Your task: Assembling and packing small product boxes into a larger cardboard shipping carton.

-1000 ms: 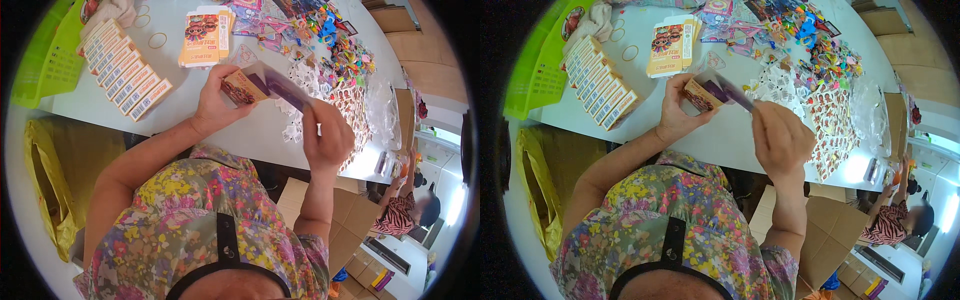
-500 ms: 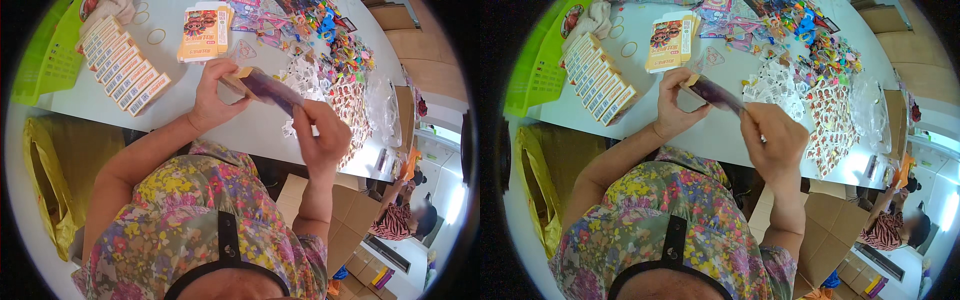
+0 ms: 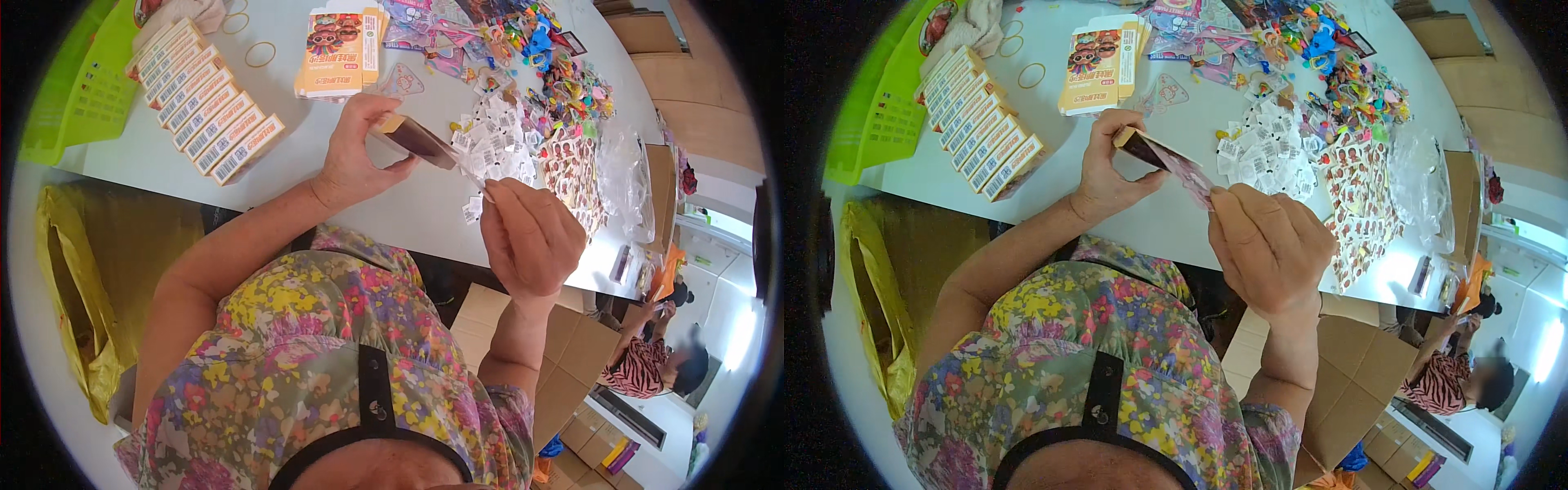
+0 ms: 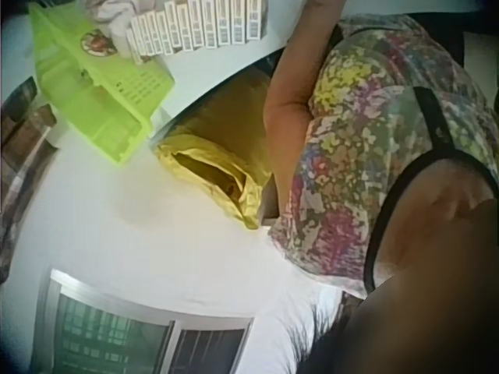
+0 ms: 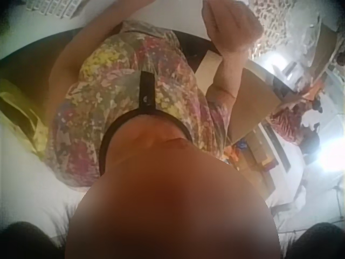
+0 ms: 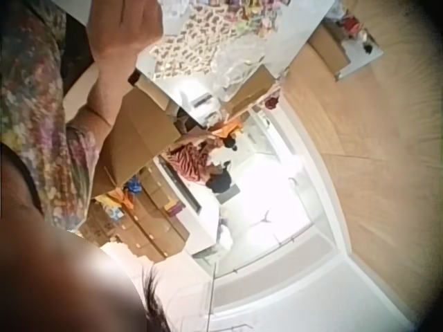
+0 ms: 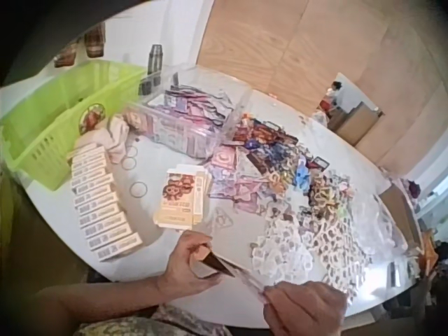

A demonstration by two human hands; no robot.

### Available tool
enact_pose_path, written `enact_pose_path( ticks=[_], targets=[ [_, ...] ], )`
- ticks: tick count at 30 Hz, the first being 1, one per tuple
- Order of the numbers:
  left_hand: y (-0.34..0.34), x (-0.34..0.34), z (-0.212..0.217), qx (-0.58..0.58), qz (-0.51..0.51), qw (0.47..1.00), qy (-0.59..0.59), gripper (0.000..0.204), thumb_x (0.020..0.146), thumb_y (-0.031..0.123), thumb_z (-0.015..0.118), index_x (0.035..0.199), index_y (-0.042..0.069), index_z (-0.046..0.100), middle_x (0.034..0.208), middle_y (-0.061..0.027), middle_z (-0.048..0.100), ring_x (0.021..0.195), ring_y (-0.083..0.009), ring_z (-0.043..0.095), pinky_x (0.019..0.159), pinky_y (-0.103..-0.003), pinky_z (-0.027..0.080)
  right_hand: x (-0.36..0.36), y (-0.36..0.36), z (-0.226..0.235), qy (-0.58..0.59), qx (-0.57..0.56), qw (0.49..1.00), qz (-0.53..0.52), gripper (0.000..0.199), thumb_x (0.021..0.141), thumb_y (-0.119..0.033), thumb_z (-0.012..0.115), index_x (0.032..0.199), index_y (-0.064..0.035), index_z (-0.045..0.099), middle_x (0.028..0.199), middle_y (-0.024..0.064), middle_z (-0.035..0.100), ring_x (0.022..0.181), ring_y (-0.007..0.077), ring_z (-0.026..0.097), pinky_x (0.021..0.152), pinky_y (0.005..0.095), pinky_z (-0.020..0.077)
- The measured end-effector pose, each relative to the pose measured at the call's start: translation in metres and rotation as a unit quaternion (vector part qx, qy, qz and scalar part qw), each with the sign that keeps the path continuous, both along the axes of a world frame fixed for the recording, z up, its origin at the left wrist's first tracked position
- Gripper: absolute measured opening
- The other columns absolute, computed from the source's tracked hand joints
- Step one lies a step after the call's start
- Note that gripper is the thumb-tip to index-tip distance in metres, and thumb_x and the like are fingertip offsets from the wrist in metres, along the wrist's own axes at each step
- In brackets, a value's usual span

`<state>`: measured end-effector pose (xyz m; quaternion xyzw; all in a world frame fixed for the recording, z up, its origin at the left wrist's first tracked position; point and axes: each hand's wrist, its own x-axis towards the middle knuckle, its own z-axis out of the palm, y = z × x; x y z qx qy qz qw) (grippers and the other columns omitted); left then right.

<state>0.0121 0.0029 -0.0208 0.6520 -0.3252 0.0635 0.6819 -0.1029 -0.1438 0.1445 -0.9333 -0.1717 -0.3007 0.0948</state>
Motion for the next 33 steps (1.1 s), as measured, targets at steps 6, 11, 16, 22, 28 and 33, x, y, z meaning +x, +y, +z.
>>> enact_pose_path(
  ticks=[6, 11, 16, 22, 28, 33],
  targets=[
    [0.000, 0.001, 0.000, 0.026, 0.016, 0.999, 0.013, 0.070, 0.061, 0.000, 0.082, 0.120, 0.007, 0.044, 0.109, -0.0066, 0.047, 0.101, -0.0166, 0.051, 0.092, -0.030, 0.043, 0.014, 0.012, -0.002, 0.029, 0.020, 0.999, -0.021, 0.021, 0.070, 0.007, 0.074, 0.088, -0.0009, 0.067, 0.077, 0.0098, 0.066, 0.062, 0.0223, 0.064, 0.053, 0.0282, 0.0487],
    [0.000, 0.002, 0.001, 0.020, 0.017, 1.000, -0.014, 0.069, 0.059, 0.001, 0.082, 0.118, 0.008, 0.046, 0.105, -0.0070, 0.048, 0.095, -0.0190, 0.052, 0.084, -0.030, 0.045, 0.010, 0.006, 0.015, 0.130, 0.063, 0.989, 0.016, 0.022, 0.071, 0.002, 0.074, 0.091, -0.0027, 0.066, 0.079, 0.0092, 0.065, 0.067, 0.0257, 0.065, 0.053, 0.0333, 0.0505],
    [-0.001, 0.004, 0.000, -0.016, 0.004, 1.000, -0.017, 0.067, 0.057, 0.002, 0.082, 0.116, 0.008, 0.049, 0.103, -0.0076, 0.049, 0.090, -0.0209, 0.052, 0.078, -0.031, 0.046, 0.007, 0.002, 0.012, 0.172, 0.099, 0.980, 0.034, 0.019, 0.072, 0.003, 0.073, 0.089, -0.0037, 0.067, 0.080, 0.0099, 0.067, 0.067, 0.0256, 0.066, 0.054, 0.0340, 0.0511],
    [0.000, 0.004, 0.001, 0.018, -0.003, 1.000, 0.002, 0.068, 0.061, 0.002, 0.082, 0.119, 0.007, 0.046, 0.101, -0.0044, 0.046, 0.093, -0.0144, 0.049, 0.085, -0.029, 0.043, 0.007, -0.003, 0.017, 0.072, 0.071, 0.995, -0.020, 0.021, 0.069, 0.005, 0.075, 0.086, -0.0023, 0.066, 0.078, 0.0093, 0.066, 0.064, 0.0247, 0.064, 0.054, 0.0322, 0.0501],
    [-0.001, 0.003, 0.001, 0.047, 0.023, 0.999, -0.002, 0.068, 0.064, 0.006, 0.082, 0.120, 0.006, 0.045, 0.106, -0.0062, 0.052, 0.099, -0.0165, 0.055, 0.089, -0.031, 0.046, 0.002, 0.001, 0.018, 0.053, 0.090, 0.992, -0.068, 0.021, 0.067, 0.007, 0.073, 0.085, -0.0020, 0.066, 0.074, 0.0091, 0.065, 0.062, 0.0238, 0.063, 0.053, 0.0301, 0.0486],
    [0.000, 0.002, 0.003, 0.053, 0.005, 0.998, 0.015, 0.068, 0.065, 0.005, 0.082, 0.121, 0.006, 0.044, 0.107, -0.0066, 0.053, 0.102, -0.0162, 0.055, 0.091, -0.031, 0.046, 0.003, -0.001, 0.016, 0.036, 0.137, 0.987, -0.072, 0.021, 0.067, 0.008, 0.072, 0.084, -0.0020, 0.066, 0.074, 0.0087, 0.065, 0.061, 0.0231, 0.063, 0.053, 0.0295, 0.0484]
  ],
)
